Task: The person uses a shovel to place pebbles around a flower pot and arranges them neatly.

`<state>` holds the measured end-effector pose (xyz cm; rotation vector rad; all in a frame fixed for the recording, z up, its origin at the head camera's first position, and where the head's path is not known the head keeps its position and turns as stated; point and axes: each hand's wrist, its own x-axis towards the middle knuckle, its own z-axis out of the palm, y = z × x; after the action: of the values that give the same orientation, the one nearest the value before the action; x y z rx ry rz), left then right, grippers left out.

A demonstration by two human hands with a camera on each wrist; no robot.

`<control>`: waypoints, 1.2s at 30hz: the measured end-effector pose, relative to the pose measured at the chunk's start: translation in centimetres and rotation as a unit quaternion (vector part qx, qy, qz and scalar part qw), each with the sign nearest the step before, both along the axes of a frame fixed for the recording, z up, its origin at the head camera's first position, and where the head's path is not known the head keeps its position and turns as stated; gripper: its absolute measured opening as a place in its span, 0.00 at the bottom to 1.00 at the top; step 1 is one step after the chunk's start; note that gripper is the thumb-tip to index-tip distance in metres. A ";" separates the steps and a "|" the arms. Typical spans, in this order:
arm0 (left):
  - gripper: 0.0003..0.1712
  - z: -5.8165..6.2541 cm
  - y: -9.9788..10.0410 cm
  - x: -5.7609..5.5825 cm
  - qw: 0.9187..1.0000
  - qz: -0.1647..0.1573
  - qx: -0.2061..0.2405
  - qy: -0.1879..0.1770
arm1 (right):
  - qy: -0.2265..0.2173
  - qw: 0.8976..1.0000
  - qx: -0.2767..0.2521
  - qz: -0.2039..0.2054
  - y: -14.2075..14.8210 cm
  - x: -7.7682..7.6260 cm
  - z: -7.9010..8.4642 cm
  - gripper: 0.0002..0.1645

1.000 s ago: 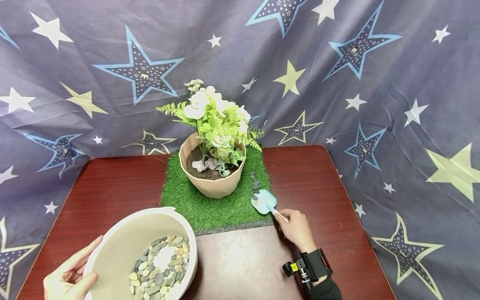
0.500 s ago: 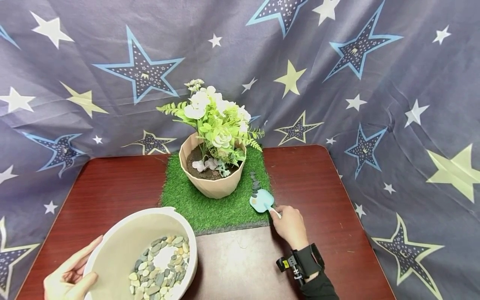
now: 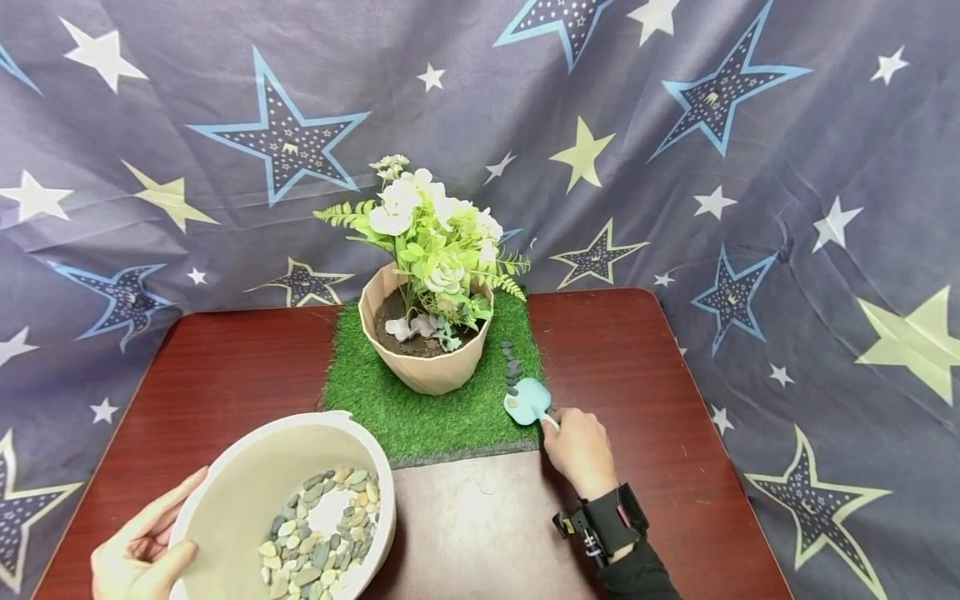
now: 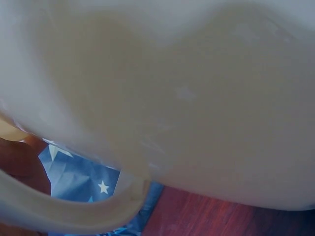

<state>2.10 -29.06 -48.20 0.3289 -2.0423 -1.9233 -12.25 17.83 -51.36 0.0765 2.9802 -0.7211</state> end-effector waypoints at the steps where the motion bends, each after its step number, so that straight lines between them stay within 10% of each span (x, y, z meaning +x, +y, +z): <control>1: 0.42 0.0 0.0 0.0 1.000 -0.004 0.003 0.006 | 0.001 1.000 0.003 0.001 0.0 0.1 0.0 0.15; 36: 0.42 -0.4 0.0 0.0 1.000 -0.013 -0.002 0.014 | -0.064 0.995 0.048 0.062 -0.1 -1.1 3.5 0.16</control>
<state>2.13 -29.05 -48.56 0.2757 -2.0420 -1.9277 -13.39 17.71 -47.86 -0.0546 2.8645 -0.5378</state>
